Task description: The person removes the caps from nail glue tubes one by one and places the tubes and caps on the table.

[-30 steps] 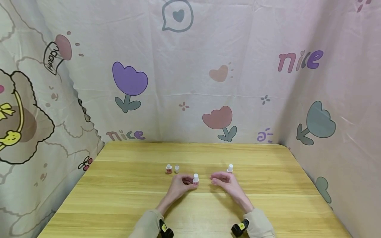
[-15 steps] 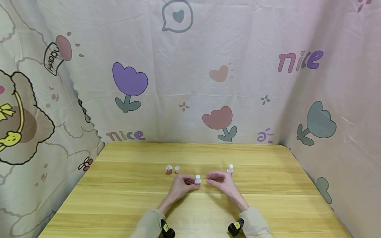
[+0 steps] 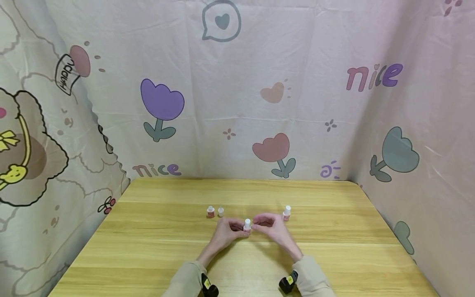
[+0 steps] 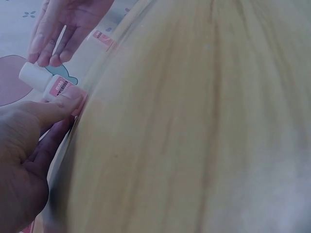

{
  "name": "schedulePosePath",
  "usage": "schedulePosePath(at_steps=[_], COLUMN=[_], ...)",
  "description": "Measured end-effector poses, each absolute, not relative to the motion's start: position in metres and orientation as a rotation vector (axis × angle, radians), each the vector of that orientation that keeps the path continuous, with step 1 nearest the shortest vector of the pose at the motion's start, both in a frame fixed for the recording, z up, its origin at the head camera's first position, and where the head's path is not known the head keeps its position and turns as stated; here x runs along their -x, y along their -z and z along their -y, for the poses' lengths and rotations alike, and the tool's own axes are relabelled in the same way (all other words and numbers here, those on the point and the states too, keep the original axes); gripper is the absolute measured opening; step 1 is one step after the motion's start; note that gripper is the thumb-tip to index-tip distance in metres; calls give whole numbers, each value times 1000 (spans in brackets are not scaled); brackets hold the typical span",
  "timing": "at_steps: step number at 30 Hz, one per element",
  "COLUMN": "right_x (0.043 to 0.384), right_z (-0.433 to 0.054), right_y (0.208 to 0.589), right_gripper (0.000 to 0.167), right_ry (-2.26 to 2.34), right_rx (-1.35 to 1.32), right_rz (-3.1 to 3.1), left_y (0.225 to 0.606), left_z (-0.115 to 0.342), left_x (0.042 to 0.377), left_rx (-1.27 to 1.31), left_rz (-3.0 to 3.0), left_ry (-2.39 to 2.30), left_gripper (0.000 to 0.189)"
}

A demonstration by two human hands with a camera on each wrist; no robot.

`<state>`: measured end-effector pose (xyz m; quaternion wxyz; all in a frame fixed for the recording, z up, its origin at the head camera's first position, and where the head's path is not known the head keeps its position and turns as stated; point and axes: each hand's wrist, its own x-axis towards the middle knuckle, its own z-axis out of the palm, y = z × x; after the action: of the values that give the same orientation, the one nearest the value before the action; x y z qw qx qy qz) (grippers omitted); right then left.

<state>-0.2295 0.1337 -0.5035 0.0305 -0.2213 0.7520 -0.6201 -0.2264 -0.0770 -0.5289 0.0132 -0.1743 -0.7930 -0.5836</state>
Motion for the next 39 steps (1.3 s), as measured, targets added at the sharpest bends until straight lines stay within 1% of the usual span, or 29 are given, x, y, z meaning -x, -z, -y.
schedulePosePath(at_steps=[9,17,26,34,39], right_x=[231,231,234,235,236], right_z=[-125,-118,-110,-109,-109], right_y=[505,502,501,500,501], right_gripper=[25,25,22,18,15], right_ry=[1920,1884,1790,1765,1778], right_rx=[666,603,603,704,723], right_rz=[-2326,-2386,-2522,-2616,-2628], left_y=[500,527,510,528,531], left_z=[75,74,74,77,79], left_x=[209,224,216,227,230], left_rx=[584,546,585,593,618], left_rz=[2463,2519,2474,2477,2484], left_ry=[1823,1724,1775,1771,1785], left_gripper=[16,16,15,17,17])
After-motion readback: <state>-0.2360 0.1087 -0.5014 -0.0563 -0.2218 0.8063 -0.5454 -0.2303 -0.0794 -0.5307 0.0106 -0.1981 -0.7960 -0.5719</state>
